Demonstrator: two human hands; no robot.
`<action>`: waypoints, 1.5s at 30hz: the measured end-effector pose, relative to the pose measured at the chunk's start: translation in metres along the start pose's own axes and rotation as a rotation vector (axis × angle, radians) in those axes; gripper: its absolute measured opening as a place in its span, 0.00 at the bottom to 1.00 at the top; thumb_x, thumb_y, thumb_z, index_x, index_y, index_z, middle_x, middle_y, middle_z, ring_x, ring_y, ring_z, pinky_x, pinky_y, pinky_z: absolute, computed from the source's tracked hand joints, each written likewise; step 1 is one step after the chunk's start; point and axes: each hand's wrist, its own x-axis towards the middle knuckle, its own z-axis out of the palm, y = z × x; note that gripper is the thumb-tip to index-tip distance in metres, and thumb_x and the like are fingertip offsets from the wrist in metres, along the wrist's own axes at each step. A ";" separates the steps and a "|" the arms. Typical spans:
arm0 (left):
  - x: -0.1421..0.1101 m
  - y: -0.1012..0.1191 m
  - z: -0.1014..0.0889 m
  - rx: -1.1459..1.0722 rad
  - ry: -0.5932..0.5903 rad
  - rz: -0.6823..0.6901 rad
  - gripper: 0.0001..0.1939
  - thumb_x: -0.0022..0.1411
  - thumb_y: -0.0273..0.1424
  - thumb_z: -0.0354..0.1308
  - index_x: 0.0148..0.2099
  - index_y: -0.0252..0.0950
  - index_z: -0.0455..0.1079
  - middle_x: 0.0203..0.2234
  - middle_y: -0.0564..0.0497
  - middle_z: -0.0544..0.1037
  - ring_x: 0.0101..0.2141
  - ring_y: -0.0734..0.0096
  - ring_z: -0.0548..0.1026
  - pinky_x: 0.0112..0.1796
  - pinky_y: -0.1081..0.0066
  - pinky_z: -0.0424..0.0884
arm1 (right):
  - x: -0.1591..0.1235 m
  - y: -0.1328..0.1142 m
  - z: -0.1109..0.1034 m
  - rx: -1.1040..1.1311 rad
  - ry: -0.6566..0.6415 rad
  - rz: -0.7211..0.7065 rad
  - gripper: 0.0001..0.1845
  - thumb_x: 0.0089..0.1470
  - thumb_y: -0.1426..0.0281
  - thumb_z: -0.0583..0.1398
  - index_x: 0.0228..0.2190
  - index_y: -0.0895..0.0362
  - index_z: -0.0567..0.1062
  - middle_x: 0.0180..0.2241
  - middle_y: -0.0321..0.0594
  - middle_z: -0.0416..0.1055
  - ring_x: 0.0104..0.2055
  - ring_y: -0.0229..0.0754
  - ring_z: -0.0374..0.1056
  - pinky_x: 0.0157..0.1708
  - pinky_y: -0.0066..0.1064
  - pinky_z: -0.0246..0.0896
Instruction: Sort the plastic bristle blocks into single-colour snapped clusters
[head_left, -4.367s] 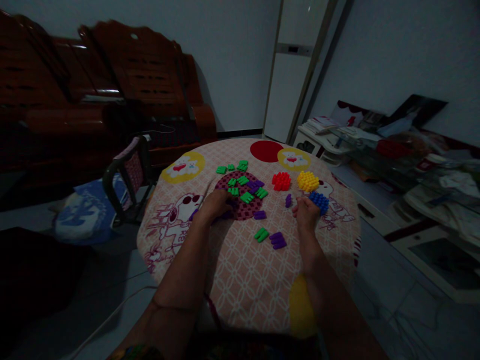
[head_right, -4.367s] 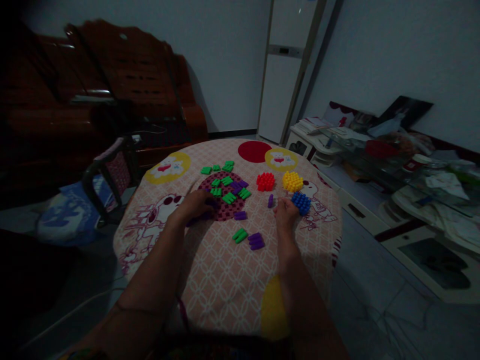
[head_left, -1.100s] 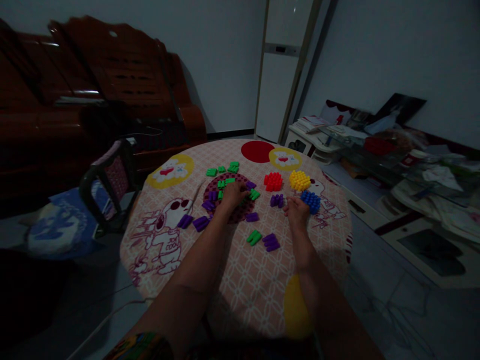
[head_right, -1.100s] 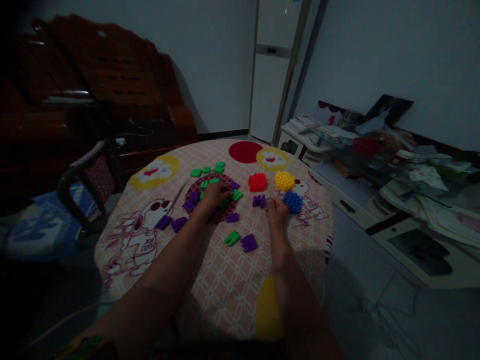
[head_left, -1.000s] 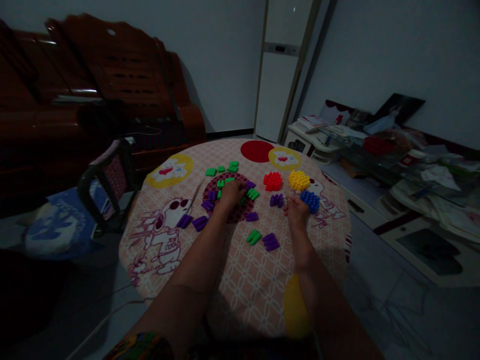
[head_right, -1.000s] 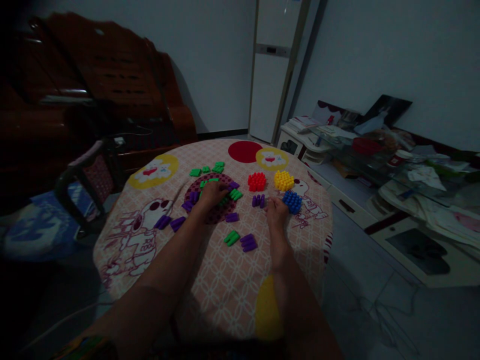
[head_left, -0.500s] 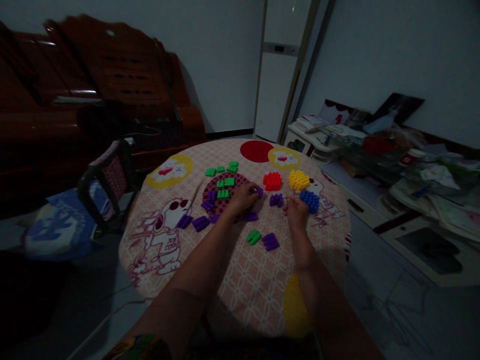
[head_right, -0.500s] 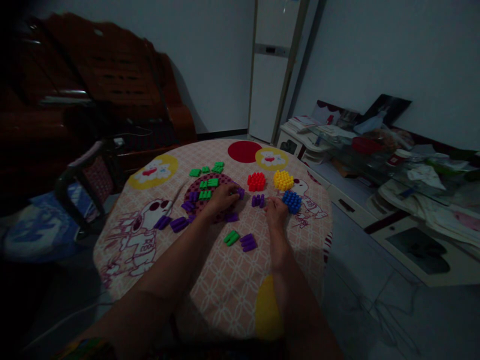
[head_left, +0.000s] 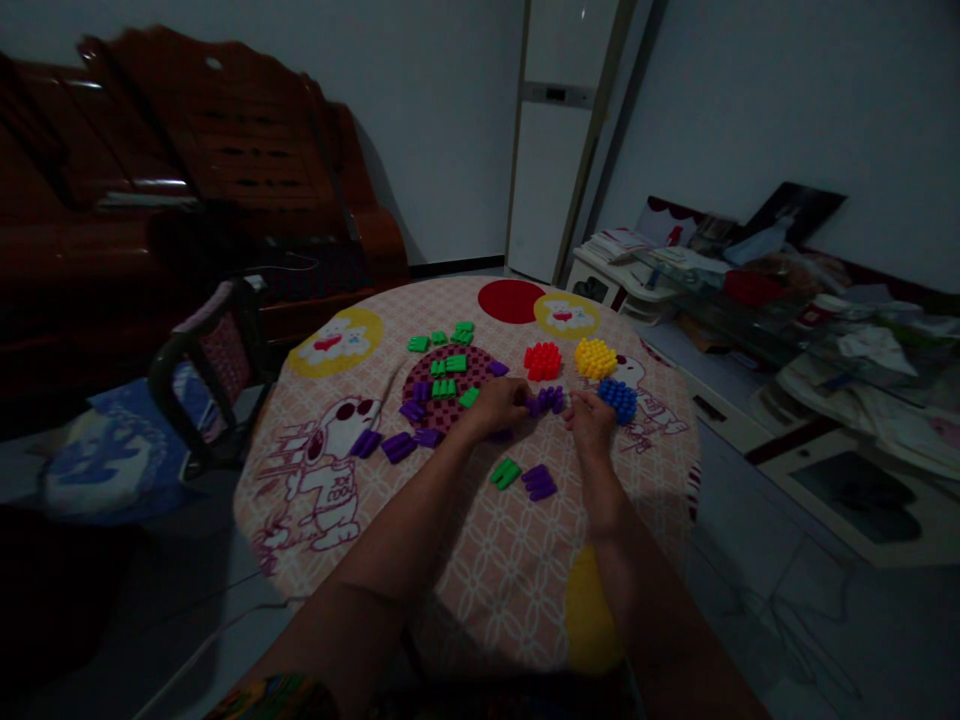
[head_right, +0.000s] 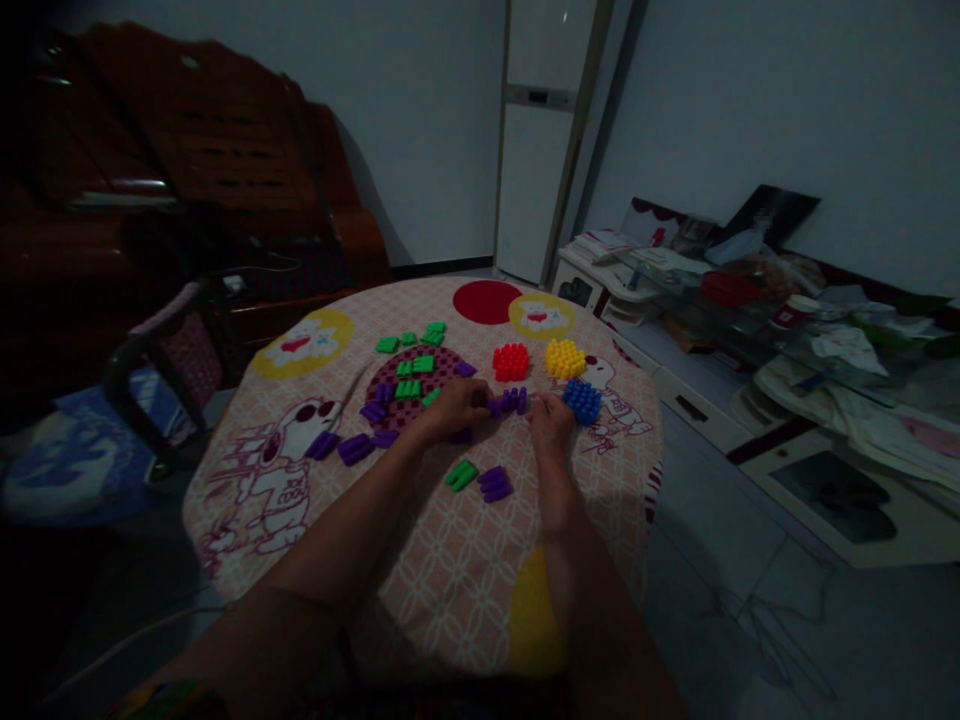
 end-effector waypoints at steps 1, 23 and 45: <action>0.000 0.002 0.003 0.008 0.006 0.008 0.11 0.53 0.23 0.60 0.40 0.33 0.78 0.29 0.51 0.81 0.32 0.69 0.77 0.36 0.73 0.70 | 0.000 0.000 0.000 0.000 -0.001 -0.001 0.19 0.48 0.57 0.57 0.33 0.58 0.79 0.17 0.33 0.70 0.18 0.38 0.64 0.19 0.27 0.56; -0.001 0.016 0.049 0.109 0.169 -0.010 0.10 0.58 0.26 0.56 0.42 0.34 0.73 0.36 0.43 0.81 0.36 0.62 0.77 0.36 0.68 0.68 | 0.001 -0.002 0.001 -0.002 0.002 0.012 0.21 0.48 0.56 0.58 0.34 0.58 0.80 0.18 0.34 0.70 0.19 0.39 0.65 0.18 0.27 0.59; 0.002 0.012 0.045 -0.129 0.147 -0.137 0.29 0.52 0.25 0.64 0.58 0.32 0.68 0.39 0.44 0.82 0.40 0.61 0.79 0.39 0.69 0.72 | 0.007 0.011 -0.002 -0.207 -0.126 -0.118 0.19 0.50 0.61 0.56 0.37 0.55 0.83 0.26 0.38 0.77 0.30 0.45 0.72 0.29 0.31 0.65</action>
